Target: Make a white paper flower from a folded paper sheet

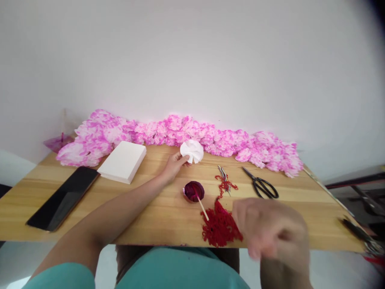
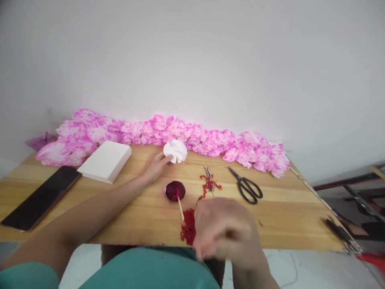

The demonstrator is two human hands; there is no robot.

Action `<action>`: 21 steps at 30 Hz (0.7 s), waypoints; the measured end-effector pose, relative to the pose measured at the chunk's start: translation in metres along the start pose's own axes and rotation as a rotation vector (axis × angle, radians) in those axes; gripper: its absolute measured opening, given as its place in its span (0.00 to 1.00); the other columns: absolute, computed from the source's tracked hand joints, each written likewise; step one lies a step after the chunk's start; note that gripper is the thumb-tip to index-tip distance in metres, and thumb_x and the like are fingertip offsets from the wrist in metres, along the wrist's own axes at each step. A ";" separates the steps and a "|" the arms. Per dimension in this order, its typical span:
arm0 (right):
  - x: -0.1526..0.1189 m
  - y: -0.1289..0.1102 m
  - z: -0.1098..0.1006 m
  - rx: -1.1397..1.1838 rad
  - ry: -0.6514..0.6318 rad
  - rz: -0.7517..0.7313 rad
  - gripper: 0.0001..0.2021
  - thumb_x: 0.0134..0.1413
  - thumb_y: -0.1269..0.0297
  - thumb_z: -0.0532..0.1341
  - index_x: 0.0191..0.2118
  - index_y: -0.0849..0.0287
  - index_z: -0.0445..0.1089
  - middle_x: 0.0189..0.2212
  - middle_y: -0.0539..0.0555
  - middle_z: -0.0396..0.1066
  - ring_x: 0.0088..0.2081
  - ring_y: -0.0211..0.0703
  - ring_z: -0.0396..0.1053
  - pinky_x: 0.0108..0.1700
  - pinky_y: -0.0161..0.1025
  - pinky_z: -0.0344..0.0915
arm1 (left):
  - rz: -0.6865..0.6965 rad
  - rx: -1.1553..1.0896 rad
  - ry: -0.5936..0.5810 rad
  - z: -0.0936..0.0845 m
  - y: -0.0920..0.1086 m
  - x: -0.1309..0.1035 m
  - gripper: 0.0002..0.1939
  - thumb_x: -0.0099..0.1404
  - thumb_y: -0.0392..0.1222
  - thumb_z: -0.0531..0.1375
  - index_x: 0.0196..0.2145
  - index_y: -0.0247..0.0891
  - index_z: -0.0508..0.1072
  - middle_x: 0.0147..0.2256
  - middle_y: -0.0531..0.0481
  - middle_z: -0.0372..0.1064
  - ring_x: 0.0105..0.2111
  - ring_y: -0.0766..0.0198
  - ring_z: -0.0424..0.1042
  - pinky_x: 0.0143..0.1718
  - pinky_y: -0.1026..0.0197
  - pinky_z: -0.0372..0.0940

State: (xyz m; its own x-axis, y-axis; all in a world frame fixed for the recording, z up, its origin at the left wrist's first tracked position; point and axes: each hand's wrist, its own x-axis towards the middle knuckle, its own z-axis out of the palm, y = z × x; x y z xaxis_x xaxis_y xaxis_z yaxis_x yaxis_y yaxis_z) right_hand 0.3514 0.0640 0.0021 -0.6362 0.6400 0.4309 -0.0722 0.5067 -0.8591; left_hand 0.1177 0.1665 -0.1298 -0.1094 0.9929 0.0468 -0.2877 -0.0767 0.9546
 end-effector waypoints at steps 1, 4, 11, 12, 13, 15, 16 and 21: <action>0.005 0.006 -0.003 0.091 0.079 -0.017 0.04 0.57 0.56 0.63 0.33 0.42 0.75 0.12 0.45 0.66 0.16 0.37 0.63 0.22 0.37 0.61 | -0.002 0.001 0.000 0.000 0.000 0.000 0.17 0.54 0.51 0.66 0.33 0.33 0.74 0.29 0.47 0.75 0.27 0.65 0.69 0.32 0.62 0.62; 0.021 0.028 -0.011 0.052 0.241 0.089 0.08 0.56 0.61 0.64 0.26 0.53 0.72 0.16 0.48 0.67 0.19 0.37 0.62 0.24 0.38 0.58 | -0.004 -0.016 -0.009 -0.001 -0.002 0.001 0.17 0.54 0.50 0.67 0.34 0.33 0.75 0.32 0.46 0.76 0.28 0.65 0.69 0.32 0.63 0.63; 0.057 0.081 -0.013 -0.537 0.323 0.276 0.15 0.61 0.54 0.57 0.29 0.55 0.74 0.26 0.52 0.74 0.30 0.42 0.69 0.34 0.39 0.62 | 0.001 -0.016 -0.020 -0.001 -0.003 -0.001 0.16 0.54 0.48 0.67 0.34 0.33 0.75 0.32 0.47 0.75 0.29 0.65 0.70 0.34 0.62 0.64; 0.061 0.088 -0.013 -0.602 0.310 0.268 0.14 0.61 0.54 0.57 0.32 0.55 0.75 0.30 0.52 0.76 0.33 0.43 0.70 0.37 0.40 0.62 | 0.000 -0.006 -0.021 -0.001 -0.003 -0.001 0.16 0.54 0.48 0.67 0.34 0.33 0.75 0.31 0.47 0.75 0.28 0.65 0.69 0.34 0.62 0.64; 0.064 0.096 -0.013 -0.639 0.298 0.267 0.13 0.61 0.55 0.57 0.35 0.54 0.76 0.33 0.53 0.77 0.34 0.44 0.70 0.38 0.41 0.62 | 0.001 0.002 -0.019 -0.002 -0.003 -0.001 0.16 0.54 0.49 0.67 0.34 0.33 0.75 0.31 0.47 0.75 0.28 0.65 0.69 0.34 0.62 0.64; 0.068 0.109 -0.014 -0.660 0.265 0.286 0.12 0.59 0.55 0.59 0.39 0.54 0.76 0.35 0.53 0.77 0.34 0.43 0.69 0.38 0.40 0.62 | 0.004 0.014 -0.010 -0.001 -0.002 -0.001 0.16 0.54 0.49 0.67 0.34 0.33 0.75 0.31 0.47 0.74 0.28 0.65 0.69 0.33 0.62 0.64; 0.070 0.114 -0.013 -0.661 0.250 0.295 0.11 0.58 0.55 0.60 0.39 0.54 0.76 0.35 0.53 0.77 0.34 0.42 0.69 0.37 0.40 0.62 | 0.006 0.017 -0.007 -0.001 -0.002 -0.001 0.16 0.54 0.49 0.67 0.34 0.33 0.75 0.31 0.48 0.74 0.28 0.65 0.69 0.33 0.62 0.64; 0.077 0.125 -0.010 -0.691 0.236 0.319 0.11 0.55 0.56 0.63 0.40 0.54 0.76 0.34 0.53 0.77 0.35 0.42 0.70 0.36 0.38 0.62 | -0.003 0.056 -0.005 0.001 0.001 -0.002 0.17 0.54 0.50 0.67 0.34 0.34 0.74 0.31 0.48 0.74 0.28 0.64 0.70 0.33 0.62 0.65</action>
State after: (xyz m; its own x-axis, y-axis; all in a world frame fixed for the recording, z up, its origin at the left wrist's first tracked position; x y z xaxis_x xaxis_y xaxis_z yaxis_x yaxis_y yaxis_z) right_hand 0.3011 0.1821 -0.0689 -0.3611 0.8807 0.3067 0.6281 0.4728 -0.6180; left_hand 0.1188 0.1645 -0.1281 -0.1040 0.9936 0.0450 -0.2346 -0.0684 0.9697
